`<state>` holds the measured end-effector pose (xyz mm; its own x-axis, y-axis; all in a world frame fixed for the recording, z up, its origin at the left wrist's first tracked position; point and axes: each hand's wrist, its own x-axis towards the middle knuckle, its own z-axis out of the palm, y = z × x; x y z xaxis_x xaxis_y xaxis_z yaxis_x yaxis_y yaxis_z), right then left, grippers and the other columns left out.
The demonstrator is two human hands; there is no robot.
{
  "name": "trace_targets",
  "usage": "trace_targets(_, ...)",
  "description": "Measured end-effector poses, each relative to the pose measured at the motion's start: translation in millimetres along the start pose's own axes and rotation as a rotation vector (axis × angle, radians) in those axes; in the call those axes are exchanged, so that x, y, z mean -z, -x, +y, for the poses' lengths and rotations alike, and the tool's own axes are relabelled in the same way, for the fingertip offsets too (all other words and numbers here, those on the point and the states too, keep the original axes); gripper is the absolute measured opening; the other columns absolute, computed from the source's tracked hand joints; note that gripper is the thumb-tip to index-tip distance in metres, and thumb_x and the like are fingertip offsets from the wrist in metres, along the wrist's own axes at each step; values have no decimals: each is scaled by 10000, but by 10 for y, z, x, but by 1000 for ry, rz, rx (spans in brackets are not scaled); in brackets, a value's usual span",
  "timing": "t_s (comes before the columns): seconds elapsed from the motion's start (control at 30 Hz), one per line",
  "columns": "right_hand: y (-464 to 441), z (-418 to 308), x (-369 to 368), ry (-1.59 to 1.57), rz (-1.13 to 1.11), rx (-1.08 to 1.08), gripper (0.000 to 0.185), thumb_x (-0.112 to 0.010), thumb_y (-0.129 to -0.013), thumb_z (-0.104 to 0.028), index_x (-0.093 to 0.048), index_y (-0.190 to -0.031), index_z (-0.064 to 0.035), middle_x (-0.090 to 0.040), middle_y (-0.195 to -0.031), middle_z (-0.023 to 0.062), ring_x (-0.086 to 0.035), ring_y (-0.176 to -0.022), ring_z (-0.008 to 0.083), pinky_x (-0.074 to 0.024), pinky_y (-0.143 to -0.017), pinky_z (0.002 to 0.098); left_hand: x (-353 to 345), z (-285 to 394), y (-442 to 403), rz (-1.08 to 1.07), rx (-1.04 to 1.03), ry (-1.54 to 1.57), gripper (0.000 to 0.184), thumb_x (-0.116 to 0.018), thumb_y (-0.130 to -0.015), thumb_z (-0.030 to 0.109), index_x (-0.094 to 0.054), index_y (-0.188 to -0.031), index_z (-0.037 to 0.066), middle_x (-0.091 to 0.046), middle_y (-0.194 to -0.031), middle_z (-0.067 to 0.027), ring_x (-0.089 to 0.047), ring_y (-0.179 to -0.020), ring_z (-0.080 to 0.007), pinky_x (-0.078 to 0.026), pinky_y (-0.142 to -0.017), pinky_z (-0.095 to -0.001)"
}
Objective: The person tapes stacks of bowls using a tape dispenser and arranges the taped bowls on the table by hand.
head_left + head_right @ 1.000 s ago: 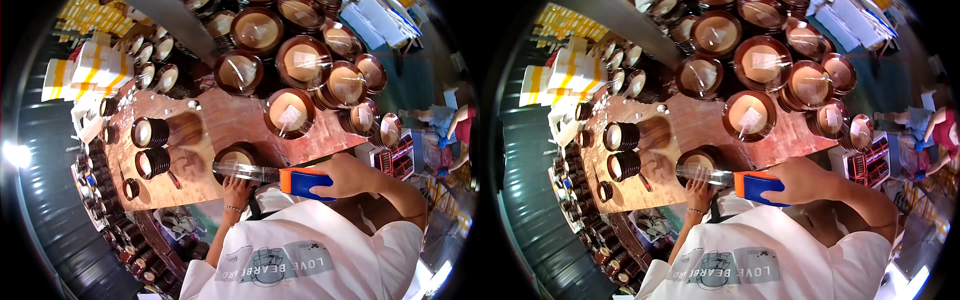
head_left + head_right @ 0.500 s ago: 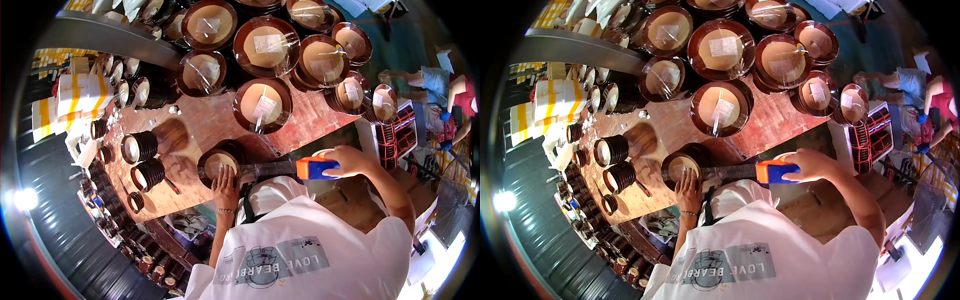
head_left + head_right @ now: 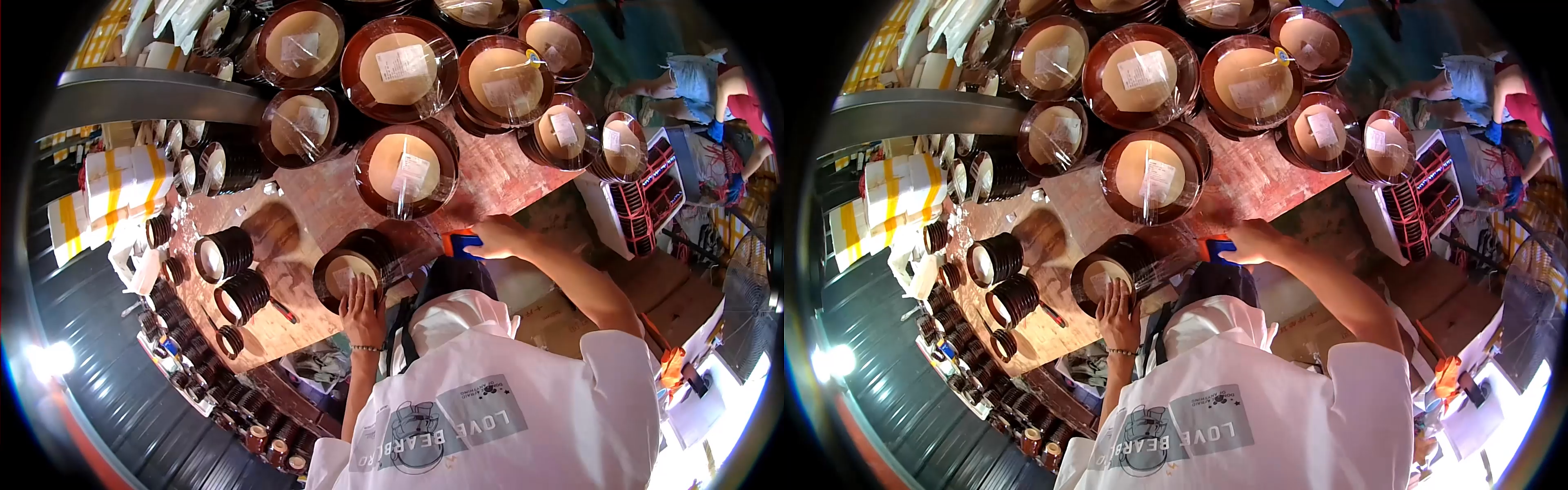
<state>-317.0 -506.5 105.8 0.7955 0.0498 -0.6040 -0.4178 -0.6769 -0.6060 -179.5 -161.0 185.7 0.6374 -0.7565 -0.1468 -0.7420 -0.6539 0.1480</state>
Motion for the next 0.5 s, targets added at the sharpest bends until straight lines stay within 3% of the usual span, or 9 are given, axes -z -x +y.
trace_targets(0.07, -186, -77, -107, 38, -35, -33, 527, -651, -867, -501, -738, -758, 7, -680, -613, 158, -721, -723, 334, -576, -717, 451, 16, 10, 0, -14, 7, 1, 546, -688, -912, 208, -557, -1416, 43, -552, -1470, -142, -494, -1390, -308, -366, -1128, -467)
trace_targets(0.23, -399, -484, 68, -1, -122, -95, 550, -691, -849, -486, -745, -882, 61, -727, -854, 242, -717, -799, 397, -580, -732, 477, -5, -25, 9, -11, 5, 5, 549, -688, -911, 208, -556, -1416, 39, -556, -1464, -148, -497, -1388, -310, -367, -1131, -466)
trace_targets(0.5, -770, -656, -250, 94, -14, -26, 520, -712, -823, -489, -765, -912, 20, -736, -896, 222, -708, -917, 376, -559, -842, 458, -17, -82, 19, -19, 9, 30, 549, -692, -907, 216, -565, -1412, 43, -562, -1460, -145, -497, -1389, -309, -366, -1132, -463)
